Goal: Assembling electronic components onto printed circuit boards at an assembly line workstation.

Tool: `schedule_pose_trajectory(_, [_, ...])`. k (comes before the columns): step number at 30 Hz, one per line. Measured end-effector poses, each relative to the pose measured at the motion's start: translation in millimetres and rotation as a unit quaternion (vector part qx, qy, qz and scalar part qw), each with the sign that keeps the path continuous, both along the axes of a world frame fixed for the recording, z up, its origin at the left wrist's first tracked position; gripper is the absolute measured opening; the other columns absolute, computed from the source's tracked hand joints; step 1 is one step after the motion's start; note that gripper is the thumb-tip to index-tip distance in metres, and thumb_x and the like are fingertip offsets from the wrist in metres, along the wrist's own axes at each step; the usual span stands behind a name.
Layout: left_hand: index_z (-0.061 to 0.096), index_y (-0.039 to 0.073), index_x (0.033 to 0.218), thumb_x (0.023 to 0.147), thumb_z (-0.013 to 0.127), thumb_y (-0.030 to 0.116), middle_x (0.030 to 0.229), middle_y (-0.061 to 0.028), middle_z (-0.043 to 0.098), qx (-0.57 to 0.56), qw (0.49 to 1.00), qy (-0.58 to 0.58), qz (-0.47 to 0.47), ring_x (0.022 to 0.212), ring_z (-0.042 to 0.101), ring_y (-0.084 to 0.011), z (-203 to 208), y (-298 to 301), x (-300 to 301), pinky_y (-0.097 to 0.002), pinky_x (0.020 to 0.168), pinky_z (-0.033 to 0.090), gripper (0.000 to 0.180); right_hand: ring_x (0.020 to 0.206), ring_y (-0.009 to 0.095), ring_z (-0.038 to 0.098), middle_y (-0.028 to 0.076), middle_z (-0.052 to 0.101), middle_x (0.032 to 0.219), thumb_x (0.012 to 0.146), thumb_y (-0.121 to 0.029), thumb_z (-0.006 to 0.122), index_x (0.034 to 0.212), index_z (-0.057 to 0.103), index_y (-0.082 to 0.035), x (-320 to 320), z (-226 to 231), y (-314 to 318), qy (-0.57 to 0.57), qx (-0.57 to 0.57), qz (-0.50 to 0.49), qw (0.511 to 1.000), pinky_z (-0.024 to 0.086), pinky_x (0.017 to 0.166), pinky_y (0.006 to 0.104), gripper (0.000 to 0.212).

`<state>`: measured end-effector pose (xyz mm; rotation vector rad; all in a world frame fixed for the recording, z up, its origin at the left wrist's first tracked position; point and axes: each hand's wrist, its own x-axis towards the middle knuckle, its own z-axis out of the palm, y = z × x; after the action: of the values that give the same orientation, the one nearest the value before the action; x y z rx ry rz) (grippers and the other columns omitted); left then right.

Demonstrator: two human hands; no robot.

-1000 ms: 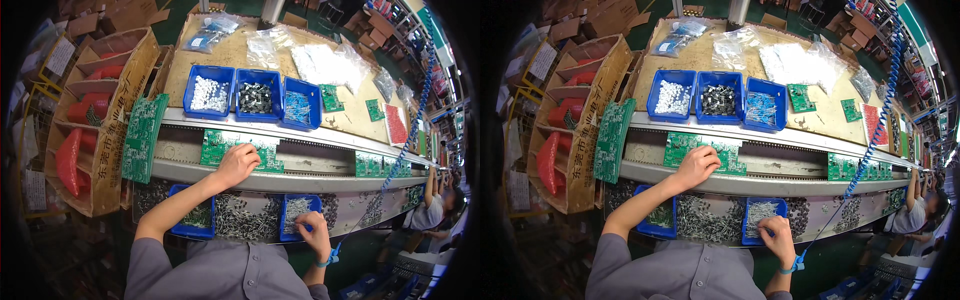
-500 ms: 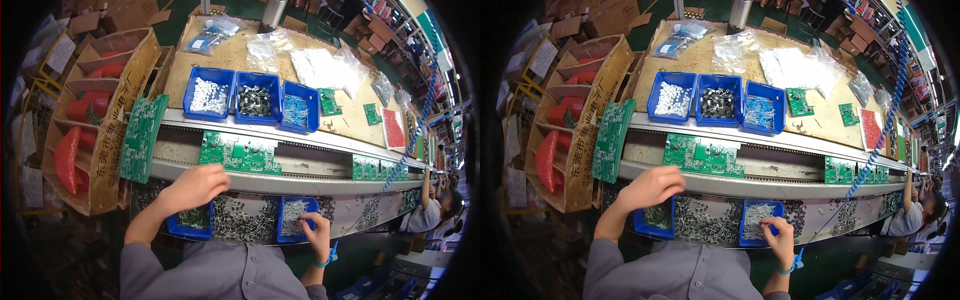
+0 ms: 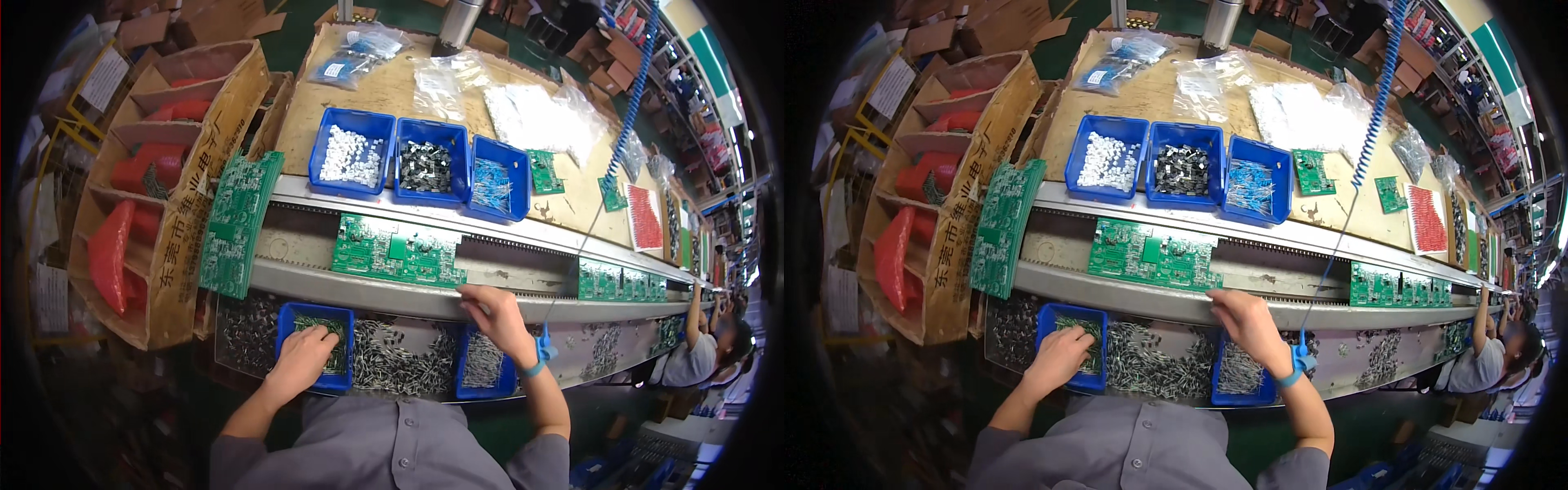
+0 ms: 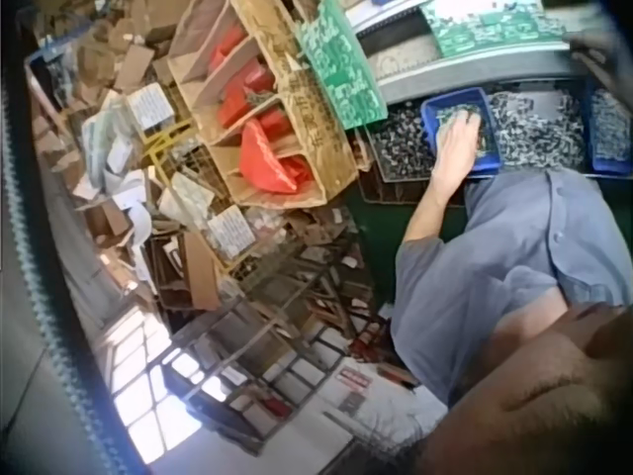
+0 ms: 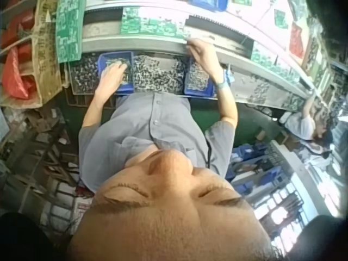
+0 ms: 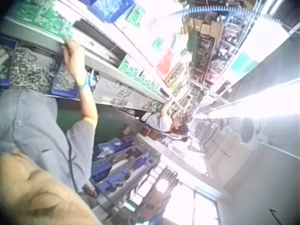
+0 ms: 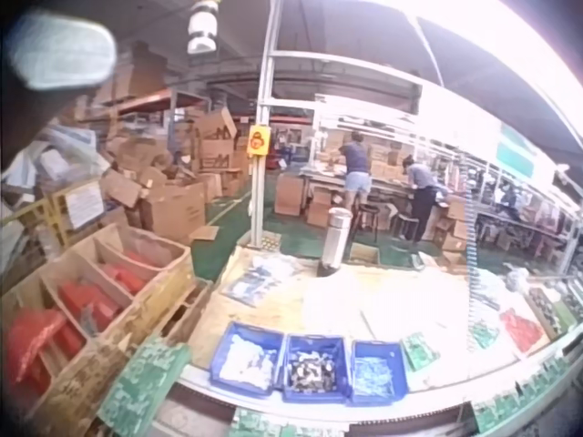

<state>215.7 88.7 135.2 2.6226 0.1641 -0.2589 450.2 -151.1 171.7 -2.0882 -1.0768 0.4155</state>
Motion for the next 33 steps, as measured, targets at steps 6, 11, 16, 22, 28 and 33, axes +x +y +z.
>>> schedule_pose_trajectory(6, [0.064,0.007,0.080,0.071,0.068,0.011,0.078,-0.0061,0.057,-0.009,0.998,-0.050,0.026,0.081,0.058,-0.0261,-3.9,2.5,-2.4,-0.0378,0.071,0.047,0.010,0.073,0.033,0.062,0.018,0.065,0.084,0.079,0.001,0.061,0.095,0.066,-0.001,25.0,-24.9,27.5,-0.039,0.053,0.053,0.996,0.050,0.065,0.0373,0.016])
schedule_pose_trajectory(11, [0.066,0.007,0.080,0.075,0.067,0.010,0.079,-0.0055,0.057,-0.031,0.993,-0.106,0.050,0.079,0.058,-0.0250,-0.5,1.0,1.3,-0.0368,0.070,0.047,0.006,0.075,0.025,0.066,0.014,0.068,0.084,0.080,-0.001,0.065,0.093,0.068,-0.001,22.1,-30.3,47.0,-0.011,0.051,-0.027,0.998,0.051,0.066,0.0305,0.013])
schedule_pose_trajectory(16, [0.065,0.005,0.085,0.078,0.065,0.008,0.085,-0.0083,0.061,-0.054,0.980,-0.165,0.100,0.079,0.060,-0.0269,1.9,0.1,2.6,-0.0369,0.070,0.048,0.007,0.073,0.029,0.064,0.015,0.067,0.082,0.079,-0.002,0.064,0.090,0.067,-0.002,23.5,-38.6,53.2,-0.014,0.081,-0.017,0.997,0.050,0.063,0.0349,0.011])
schedule_pose_trajectory(22, [0.062,0.000,0.094,0.081,0.062,0.003,0.087,-0.0134,0.062,-0.114,0.973,-0.130,0.151,0.077,0.062,-0.0332,4.1,-0.4,-1.3,-0.0390,0.066,0.050,0.013,0.073,0.027,0.065,0.014,0.067,0.082,0.079,-0.001,0.065,0.090,0.067,-0.001,24.6,-38.8,54.7,-0.027,0.068,-0.006,0.997,0.050,0.064,0.0325,0.012])
schedule_pose_trajectory(28, [0.061,-0.002,0.100,0.080,0.061,-0.004,0.089,-0.0175,0.061,-0.156,0.966,-0.134,0.156,0.079,0.062,-0.0354,1.1,1.6,-3.6,-0.0396,0.068,0.051,0.020,0.072,0.026,0.063,0.014,0.066,0.081,0.079,0.000,0.065,0.090,0.067,-0.001,24.1,-38.7,54.1,-0.022,0.065,-0.002,0.998,0.049,0.064,0.0327,0.011])
schedule_pose_trajectory(33, [0.063,-0.001,0.098,0.080,0.062,-0.001,0.086,-0.0183,0.064,-0.126,0.968,-0.134,0.169,0.078,0.063,-0.0347,-3.0,0.9,-7.4,-0.0389,0.066,0.051,0.018,0.080,0.030,0.061,0.013,0.064,0.084,0.077,0.001,0.064,0.088,0.066,-0.001,25.9,-37.1,54.1,-0.068,0.069,0.038,0.995,0.049,0.071,0.0365,0.012])
